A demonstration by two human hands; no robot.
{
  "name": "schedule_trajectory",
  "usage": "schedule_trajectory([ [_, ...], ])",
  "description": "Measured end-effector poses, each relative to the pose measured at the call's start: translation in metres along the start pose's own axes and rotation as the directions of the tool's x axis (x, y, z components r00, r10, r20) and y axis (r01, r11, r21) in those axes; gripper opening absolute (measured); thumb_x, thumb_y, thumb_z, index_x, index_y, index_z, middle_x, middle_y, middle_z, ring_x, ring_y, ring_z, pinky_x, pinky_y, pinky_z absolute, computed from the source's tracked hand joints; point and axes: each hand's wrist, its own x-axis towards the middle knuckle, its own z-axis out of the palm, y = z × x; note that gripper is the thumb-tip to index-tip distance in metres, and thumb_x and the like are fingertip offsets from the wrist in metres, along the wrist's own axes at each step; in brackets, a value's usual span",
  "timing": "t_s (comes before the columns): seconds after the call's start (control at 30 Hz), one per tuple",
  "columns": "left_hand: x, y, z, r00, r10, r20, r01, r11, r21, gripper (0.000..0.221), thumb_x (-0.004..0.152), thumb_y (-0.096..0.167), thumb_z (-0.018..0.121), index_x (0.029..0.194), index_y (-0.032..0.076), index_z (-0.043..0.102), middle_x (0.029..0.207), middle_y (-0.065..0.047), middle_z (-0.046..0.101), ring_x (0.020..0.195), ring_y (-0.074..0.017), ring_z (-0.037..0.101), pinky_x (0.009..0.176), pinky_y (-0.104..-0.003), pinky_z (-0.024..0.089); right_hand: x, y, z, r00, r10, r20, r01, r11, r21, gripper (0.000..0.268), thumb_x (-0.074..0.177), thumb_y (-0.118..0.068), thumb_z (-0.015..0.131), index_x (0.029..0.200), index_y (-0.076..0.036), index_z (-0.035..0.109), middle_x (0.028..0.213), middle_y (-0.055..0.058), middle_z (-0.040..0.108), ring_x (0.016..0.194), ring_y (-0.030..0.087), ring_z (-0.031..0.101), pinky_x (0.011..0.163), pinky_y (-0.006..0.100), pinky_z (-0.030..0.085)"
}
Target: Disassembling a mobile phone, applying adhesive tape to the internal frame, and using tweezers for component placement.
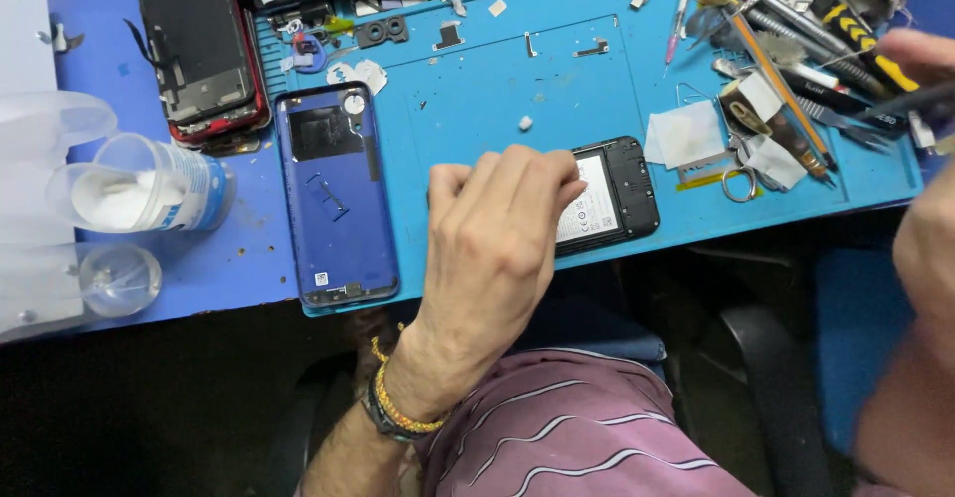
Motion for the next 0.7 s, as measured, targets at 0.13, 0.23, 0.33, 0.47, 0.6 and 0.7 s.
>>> schedule_trajectory([
  [0.13, 0.006, 0.004, 0.011, 0.998, 0.062, -0.01, -0.062, 0.998, 0.021, 0.012, 0.116, 0.011, 0.056, 0.105, 0.012, 0.061, 0.087, -0.001, 0.053, 0.074, -0.0216, 0.049, 0.077, -0.038, 0.03, 0.01, -0.059, 0.021, 0.977, 0.081, -0.198, 0.026, 0.873, 0.486, 0.041, 0.139, -0.022, 0.033, 0.134, 0.017, 0.045, 0.14, 0.035, 0.053, 0.126, 0.049, 0.068, 0.115, 0.051, 0.059],
  [0.23, 0.007, 0.004, 0.023, 0.997, 0.077, -0.019, -0.077, 0.997, 0.009, 0.012, 0.114, 0.009, 0.059, 0.103, 0.012, 0.062, 0.085, -0.001, 0.054, 0.074, -0.0215, 0.052, 0.078, -0.039, 0.031, 0.035, -0.09, 0.045, 0.935, 0.062, -0.349, 0.184, 0.758, 0.626, 0.023, 0.13, -0.014, 0.052, 0.133, 0.004, 0.039, 0.105, 0.035, 0.058, 0.092, 0.049, 0.077, 0.086, 0.054, 0.071],
  [0.33, 0.008, 0.001, 0.031, 0.997, 0.075, -0.033, -0.074, 0.997, 0.034, 0.01, 0.113, 0.012, 0.062, 0.103, 0.013, 0.063, 0.085, -0.001, 0.058, 0.073, -0.0229, 0.055, 0.079, -0.041, 0.032, 0.048, -0.096, 0.059, 0.892, -0.052, -0.448, 0.348, 0.712, 0.61, 0.041, 0.125, 0.002, 0.055, 0.148, -0.014, 0.025, 0.1, 0.042, 0.055, 0.079, 0.05, 0.071, 0.078, 0.059, 0.068],
  [0.47, 0.012, 0.002, 0.031, 0.997, 0.061, -0.05, -0.056, 0.994, 0.092, 0.01, 0.114, 0.014, 0.063, 0.103, 0.014, 0.063, 0.084, -0.001, 0.056, 0.072, -0.0227, 0.054, 0.077, -0.04, 0.031, 0.054, -0.098, 0.065, 0.904, -0.03, -0.426, 0.339, 0.657, 0.674, 0.042, 0.124, 0.003, 0.053, 0.14, -0.017, 0.021, 0.106, 0.041, 0.057, 0.076, 0.046, 0.068, 0.076, 0.057, 0.068],
  [0.6, 0.016, 0.002, 0.035, 0.996, 0.075, -0.052, -0.067, 0.987, 0.148, 0.012, 0.115, 0.014, 0.061, 0.104, 0.014, 0.064, 0.084, 0.0, 0.054, 0.072, -0.022, 0.052, 0.077, -0.04, 0.031, 0.058, -0.099, 0.064, 0.903, -0.038, -0.428, 0.348, 0.65, 0.676, 0.042, 0.12, 0.001, 0.058, 0.138, -0.013, 0.022, 0.103, 0.04, 0.058, 0.073, 0.045, 0.068, 0.073, 0.054, 0.067],
  [0.7, 0.018, 0.003, 0.037, 0.996, 0.078, -0.051, -0.068, 0.983, 0.169, 0.014, 0.116, 0.017, 0.058, 0.103, 0.014, 0.064, 0.083, 0.0, 0.054, 0.072, -0.0221, 0.053, 0.078, -0.04, 0.032, 0.057, -0.096, 0.068, 0.895, -0.018, -0.446, 0.347, 0.658, 0.668, 0.043, 0.118, -0.002, 0.06, 0.136, -0.012, 0.022, 0.093, 0.038, 0.056, 0.071, 0.045, 0.067, 0.07, 0.053, 0.066],
])
